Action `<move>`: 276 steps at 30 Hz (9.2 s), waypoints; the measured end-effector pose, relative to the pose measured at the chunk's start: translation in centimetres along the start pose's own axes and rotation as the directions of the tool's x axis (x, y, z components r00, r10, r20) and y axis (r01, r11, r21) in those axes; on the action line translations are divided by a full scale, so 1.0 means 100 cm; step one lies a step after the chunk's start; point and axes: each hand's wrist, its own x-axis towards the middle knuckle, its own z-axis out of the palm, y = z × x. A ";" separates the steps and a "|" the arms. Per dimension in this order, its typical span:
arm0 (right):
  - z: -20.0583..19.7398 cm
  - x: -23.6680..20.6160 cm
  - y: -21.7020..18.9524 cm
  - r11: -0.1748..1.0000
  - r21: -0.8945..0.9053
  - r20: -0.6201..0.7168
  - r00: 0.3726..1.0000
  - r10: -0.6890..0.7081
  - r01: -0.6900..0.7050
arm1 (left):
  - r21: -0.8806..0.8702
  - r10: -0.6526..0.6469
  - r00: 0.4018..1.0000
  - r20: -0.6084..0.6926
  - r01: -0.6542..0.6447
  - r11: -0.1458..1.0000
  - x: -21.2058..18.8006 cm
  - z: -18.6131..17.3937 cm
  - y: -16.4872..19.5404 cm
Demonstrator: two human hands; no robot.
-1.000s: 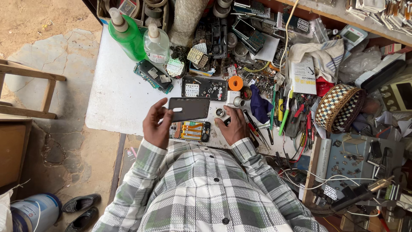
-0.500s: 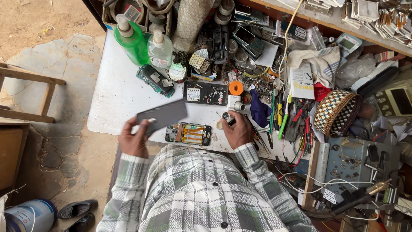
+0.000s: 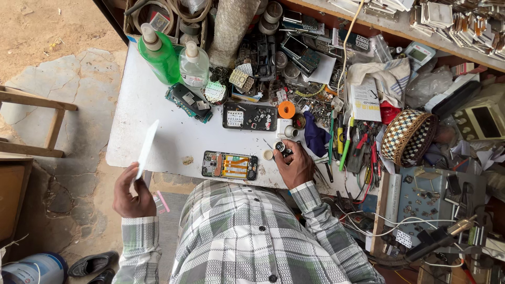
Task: The person repairs a mobile phone at a cluttered workbench. They hold the phone, remove its back cover and battery, set parts on the bench, then use a small pointed tool to work on the phone's internal components while holding the frame in one hand.
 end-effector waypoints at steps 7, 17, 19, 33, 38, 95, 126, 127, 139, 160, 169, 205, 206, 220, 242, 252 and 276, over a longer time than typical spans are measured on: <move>-0.010 0.002 -0.013 0.996 0.061 -0.029 0.997 -0.066 0.068 | -0.515 -0.378 0.922 0.078 0.362 0.777 0.019 0.013 0.022; -0.054 -0.002 -0.079 0.929 0.223 0.083 0.944 -0.320 0.295 | -0.505 -0.458 0.420 0.783 0.860 -0.074 0.027 0.089 0.072; -0.054 0.004 -0.086 0.898 0.205 0.063 0.911 -0.409 0.389 | -0.454 -0.433 0.375 0.820 0.886 -0.092 0.030 0.093 0.083; -0.038 0.034 -0.096 0.822 0.168 0.190 0.800 -0.569 0.545 | -0.415 -0.131 0.398 0.908 0.814 -0.406 0.036 0.104 0.103; -0.039 0.041 -0.101 0.828 0.196 0.264 0.785 -0.560 0.525 | -0.403 -0.065 0.426 0.902 0.778 -0.482 0.040 0.106 0.106; -0.091 0.078 -0.086 0.764 0.386 0.339 0.691 -0.639 0.517 | -0.356 -0.002 0.425 0.905 0.755 -0.550 0.051 0.092 0.122; -0.094 0.041 -0.092 0.559 0.604 0.002 0.700 -0.714 0.568 | -0.389 -0.006 0.461 0.888 0.743 -0.545 0.046 0.080 0.103; -0.103 0.030 -0.096 0.492 0.659 -0.019 0.667 -0.745 0.569 | -0.397 -0.011 0.468 0.884 0.739 -0.545 0.046 0.079 0.100; -0.126 -0.011 -0.099 0.061 0.922 -0.176 0.556 -0.812 0.381 | -0.507 -0.192 0.482 0.855 0.696 -0.508 0.064 0.034 0.078; -0.025 0.024 0.011 0.882 0.422 -0.135 0.976 -0.169 0.211 | -0.487 -0.166 0.468 0.868 0.740 -0.464 0.049 0.048 0.088; -0.105 -0.033 0.134 0.985 0.034 -0.003 0.986 0.169 -0.169 | -0.400 -0.145 0.376 0.915 0.797 -0.453 0.042 0.058 0.094; -0.061 0.005 -0.050 0.462 0.867 -0.039 0.951 -0.308 0.185 | -0.322 0.030 0.394 0.919 0.790 -0.522 0.042 0.086 0.107; -0.060 0.008 -0.055 0.511 0.833 -0.030 0.940 -0.341 0.212 | -0.322 0.028 0.393 0.919 0.790 -0.521 0.042 0.085 0.108; -0.057 0.025 -0.061 0.531 0.808 -0.025 0.915 -0.403 0.256 | -0.355 0.008 0.413 0.911 0.791 -0.499 0.044 0.074 0.111; -0.053 0.015 -0.072 0.563 0.771 -0.032 0.901 -0.432 0.297 | -0.356 0.021 0.424 0.905 0.786 -0.506 0.044 0.070 0.114; -0.054 0.008 -0.070 0.655 0.666 -0.054 0.899 -0.435 0.357 | -0.362 -0.001 0.416 0.910 0.791 -0.493 0.047 0.068 0.116; -0.059 0.014 -0.069 0.616 0.677 -0.069 0.868 -0.491 0.402 | -0.366 0.021 0.437 0.899 0.779 -0.509 0.048 0.070 0.117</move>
